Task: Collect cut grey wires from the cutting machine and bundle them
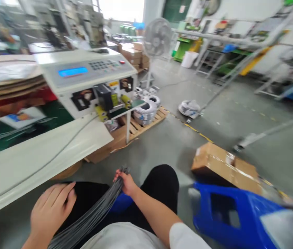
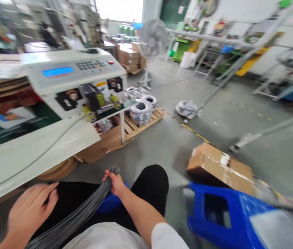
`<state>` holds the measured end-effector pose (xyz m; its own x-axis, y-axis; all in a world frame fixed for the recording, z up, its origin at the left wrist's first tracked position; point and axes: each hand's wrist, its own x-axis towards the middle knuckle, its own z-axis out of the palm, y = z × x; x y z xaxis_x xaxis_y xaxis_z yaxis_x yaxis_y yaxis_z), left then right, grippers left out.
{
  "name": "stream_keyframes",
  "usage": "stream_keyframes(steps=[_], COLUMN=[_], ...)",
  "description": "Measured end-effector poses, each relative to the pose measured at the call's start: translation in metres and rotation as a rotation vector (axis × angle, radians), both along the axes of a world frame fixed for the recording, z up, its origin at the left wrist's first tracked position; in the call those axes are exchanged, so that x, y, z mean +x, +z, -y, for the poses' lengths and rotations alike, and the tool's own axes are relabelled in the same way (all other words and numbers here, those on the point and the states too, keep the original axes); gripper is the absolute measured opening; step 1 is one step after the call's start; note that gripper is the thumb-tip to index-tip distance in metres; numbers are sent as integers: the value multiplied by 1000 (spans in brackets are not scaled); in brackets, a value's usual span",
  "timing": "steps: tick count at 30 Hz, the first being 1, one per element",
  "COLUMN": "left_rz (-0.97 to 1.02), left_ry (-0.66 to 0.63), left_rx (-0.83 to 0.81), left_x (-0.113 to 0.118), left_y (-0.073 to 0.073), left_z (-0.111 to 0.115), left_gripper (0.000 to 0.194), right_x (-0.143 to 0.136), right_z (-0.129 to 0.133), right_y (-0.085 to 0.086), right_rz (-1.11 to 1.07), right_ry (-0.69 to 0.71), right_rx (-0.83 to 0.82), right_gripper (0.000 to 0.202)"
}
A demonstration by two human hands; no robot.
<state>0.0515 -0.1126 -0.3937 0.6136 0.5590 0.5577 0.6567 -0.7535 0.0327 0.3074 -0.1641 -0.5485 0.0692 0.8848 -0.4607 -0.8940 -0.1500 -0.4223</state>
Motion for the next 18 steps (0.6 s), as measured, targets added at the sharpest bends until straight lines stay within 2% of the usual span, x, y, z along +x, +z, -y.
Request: stream_keyframes(steps=[4, 7, 9, 12, 18], left_rz=[-79, -48, -39, -44, -57], left_ry=[261, 360, 370, 376, 428], left_rx=[120, 74, 4, -73, -45], left_x=[29, 50, 56, 56, 42], left_y=[44, 61, 63, 59, 54], left_z=[-53, -87, -100, -106, -91], left_gripper=[42, 55, 61, 63, 58], right_x=[1, 1, 0, 1, 2], right_z=[0, 4, 6, 6, 4], right_y=[1, -2, -3, -3, 3], right_rz=[1, 22, 32, 48, 62], right_ry=[16, 13, 1, -12, 25], right_rx=[25, 28, 27, 16, -13], right_gripper=[25, 25, 26, 28, 31])
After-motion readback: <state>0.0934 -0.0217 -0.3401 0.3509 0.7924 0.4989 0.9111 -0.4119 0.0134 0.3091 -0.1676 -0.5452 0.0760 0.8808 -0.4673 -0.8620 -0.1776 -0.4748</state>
